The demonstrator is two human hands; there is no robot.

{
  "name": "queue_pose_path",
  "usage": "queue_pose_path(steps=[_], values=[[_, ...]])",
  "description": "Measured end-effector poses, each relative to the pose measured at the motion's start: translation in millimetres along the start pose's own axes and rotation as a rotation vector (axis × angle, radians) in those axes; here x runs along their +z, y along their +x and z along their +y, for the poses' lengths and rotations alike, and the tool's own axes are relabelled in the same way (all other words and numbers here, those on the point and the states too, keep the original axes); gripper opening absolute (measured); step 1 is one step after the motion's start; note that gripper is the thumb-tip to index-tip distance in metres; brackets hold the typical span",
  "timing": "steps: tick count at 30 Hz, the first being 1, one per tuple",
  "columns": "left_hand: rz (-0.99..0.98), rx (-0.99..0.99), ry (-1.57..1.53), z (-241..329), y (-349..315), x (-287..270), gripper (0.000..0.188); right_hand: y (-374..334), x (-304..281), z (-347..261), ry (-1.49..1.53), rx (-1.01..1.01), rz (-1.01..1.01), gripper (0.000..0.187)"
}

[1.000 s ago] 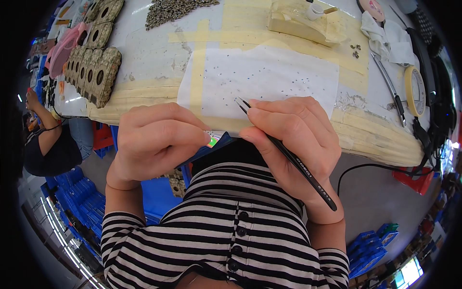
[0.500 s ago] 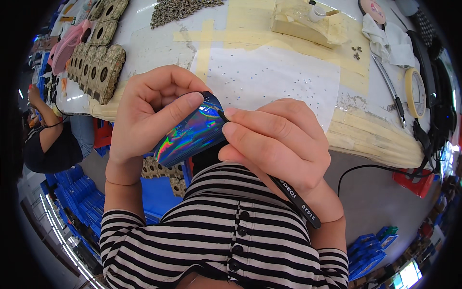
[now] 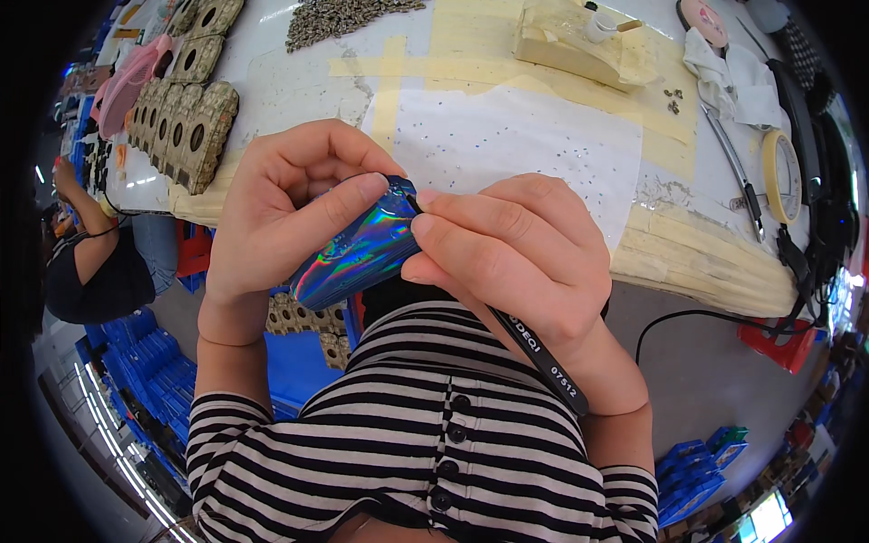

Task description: The person, using tweezers, picks up small adhesive dots one at a time and applies them to a strip on a blue holographic material.

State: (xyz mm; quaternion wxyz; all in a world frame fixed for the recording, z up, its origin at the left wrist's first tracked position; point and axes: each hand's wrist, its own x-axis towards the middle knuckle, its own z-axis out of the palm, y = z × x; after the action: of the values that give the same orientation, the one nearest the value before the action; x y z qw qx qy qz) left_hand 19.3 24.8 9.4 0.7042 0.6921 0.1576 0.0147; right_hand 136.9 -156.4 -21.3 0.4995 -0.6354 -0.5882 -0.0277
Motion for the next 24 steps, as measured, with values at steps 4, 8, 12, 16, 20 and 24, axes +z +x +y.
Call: queue_pose_path(steps=[4,8,12,16,20,24], values=[[-0.005,-0.004,-0.011,0,0,0,0.013,1,2,-1,-0.013,0.019,0.033,0.025],[0.006,-0.025,-0.044,2,-1,1,0.012,0,1,-3,0.006,0.038,0.067,0.026],[0.002,-0.032,-0.017,2,-2,2,0.013,-3,-6,-4,0.134,0.113,0.11,0.024],[0.009,0.102,0.086,-3,-4,8,0.009,-8,-9,2,0.256,0.213,0.164,0.018],[-0.012,0.419,0.58,-5,-6,9,0.013,-8,-12,-2,0.42,0.392,0.189,0.01],[0.003,0.645,0.783,-15,-10,7,0.023,-10,-14,-3,0.448,0.469,0.121,0.011]])
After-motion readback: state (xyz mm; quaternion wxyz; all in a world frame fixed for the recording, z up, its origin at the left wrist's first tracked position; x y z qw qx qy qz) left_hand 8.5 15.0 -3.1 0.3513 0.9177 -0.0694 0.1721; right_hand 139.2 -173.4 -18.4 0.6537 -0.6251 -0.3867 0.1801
